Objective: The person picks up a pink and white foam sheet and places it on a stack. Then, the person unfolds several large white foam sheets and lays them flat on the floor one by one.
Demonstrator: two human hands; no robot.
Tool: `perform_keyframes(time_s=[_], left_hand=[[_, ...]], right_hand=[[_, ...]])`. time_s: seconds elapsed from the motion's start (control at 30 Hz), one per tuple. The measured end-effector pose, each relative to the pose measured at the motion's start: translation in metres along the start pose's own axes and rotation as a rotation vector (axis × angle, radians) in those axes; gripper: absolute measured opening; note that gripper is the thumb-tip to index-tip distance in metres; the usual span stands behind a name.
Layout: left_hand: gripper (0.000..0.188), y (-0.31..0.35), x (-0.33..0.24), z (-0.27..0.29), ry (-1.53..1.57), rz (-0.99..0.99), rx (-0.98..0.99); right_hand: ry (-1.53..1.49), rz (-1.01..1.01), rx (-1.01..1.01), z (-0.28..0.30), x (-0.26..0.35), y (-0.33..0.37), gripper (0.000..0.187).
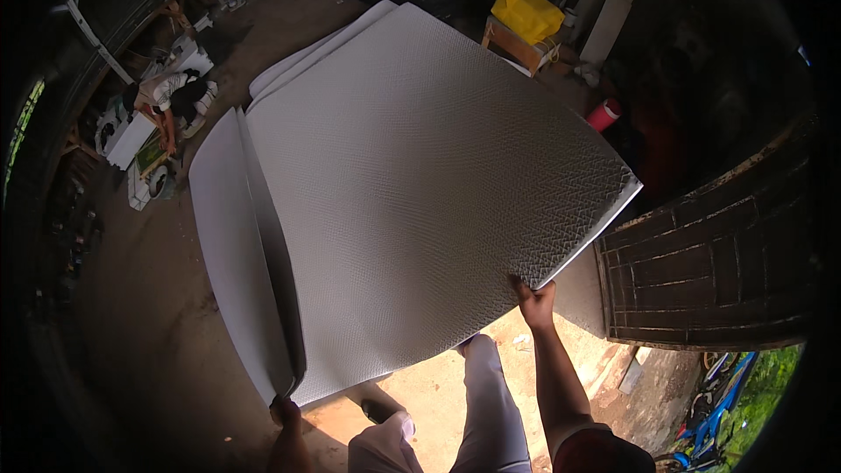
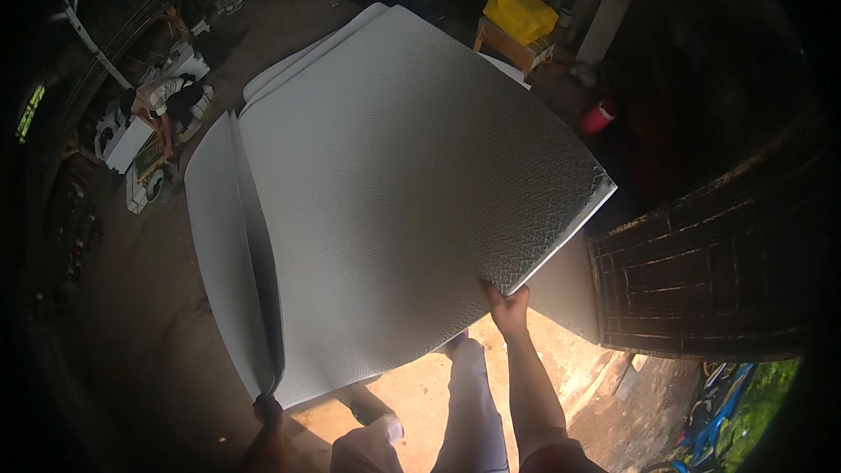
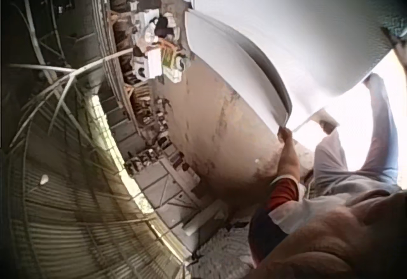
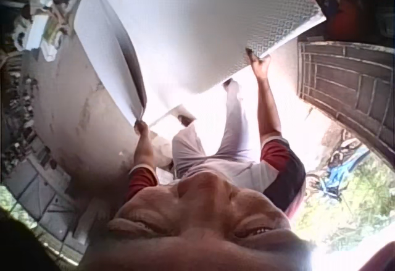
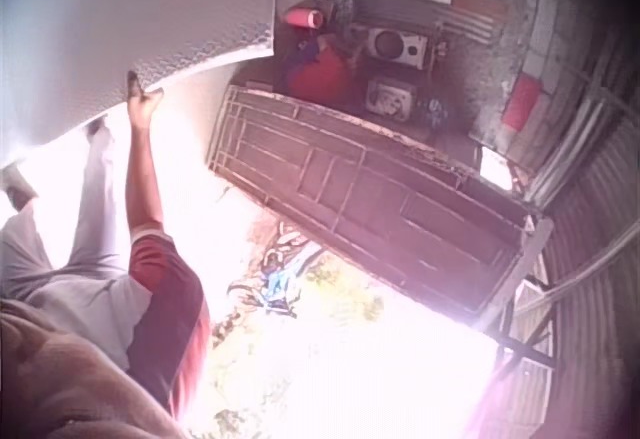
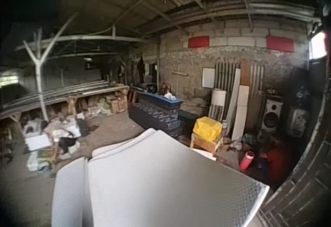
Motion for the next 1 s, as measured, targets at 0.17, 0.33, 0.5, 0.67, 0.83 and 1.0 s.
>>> perform_keyframes(time_s=[0.17,0.33,0.5,0.67,0.83,1.0], left_hand=[[0.018,-0.031,0.083,0.001,0.092,-0.034,0.032],[0.024,-0.045,0.152,0.002,0.017,-0.045,0.248],[0.075,-0.044,0.208,-0.015,0.182,-0.145,0.330],[0.090,-0.093,0.235,-0.028,0.564,-0.465,0.354],[0.091,-0.129,0.283,0.018,0.702,-0.338,0.510],[0.093,-0.175,0.343,0.027,0.639,-0.443,0.428]], right_hand=[[0.154,0.197,0.181,-0.138,0.133,0.079,0.021],[0.239,0.416,0.332,-0.253,0.212,0.161,0.038],[0.332,0.443,0.592,-0.321,0.230,0.226,0.050],[0.400,0.590,0.644,-0.402,0.246,0.278,0.023],[0.522,0.713,0.658,-0.496,0.284,0.316,0.025],[0.618,0.553,0.733,-0.588,0.324,0.342,0.014]])
Point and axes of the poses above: each hand's wrist, its own y-axis away from the middle knuckle, its own z-axis out of the back of the hand, x = y × z, the point moved 4 cm from there along -y, towards the middle knuckle, and after that the axes turned 12 degrees about x, right-handed, at the moved point
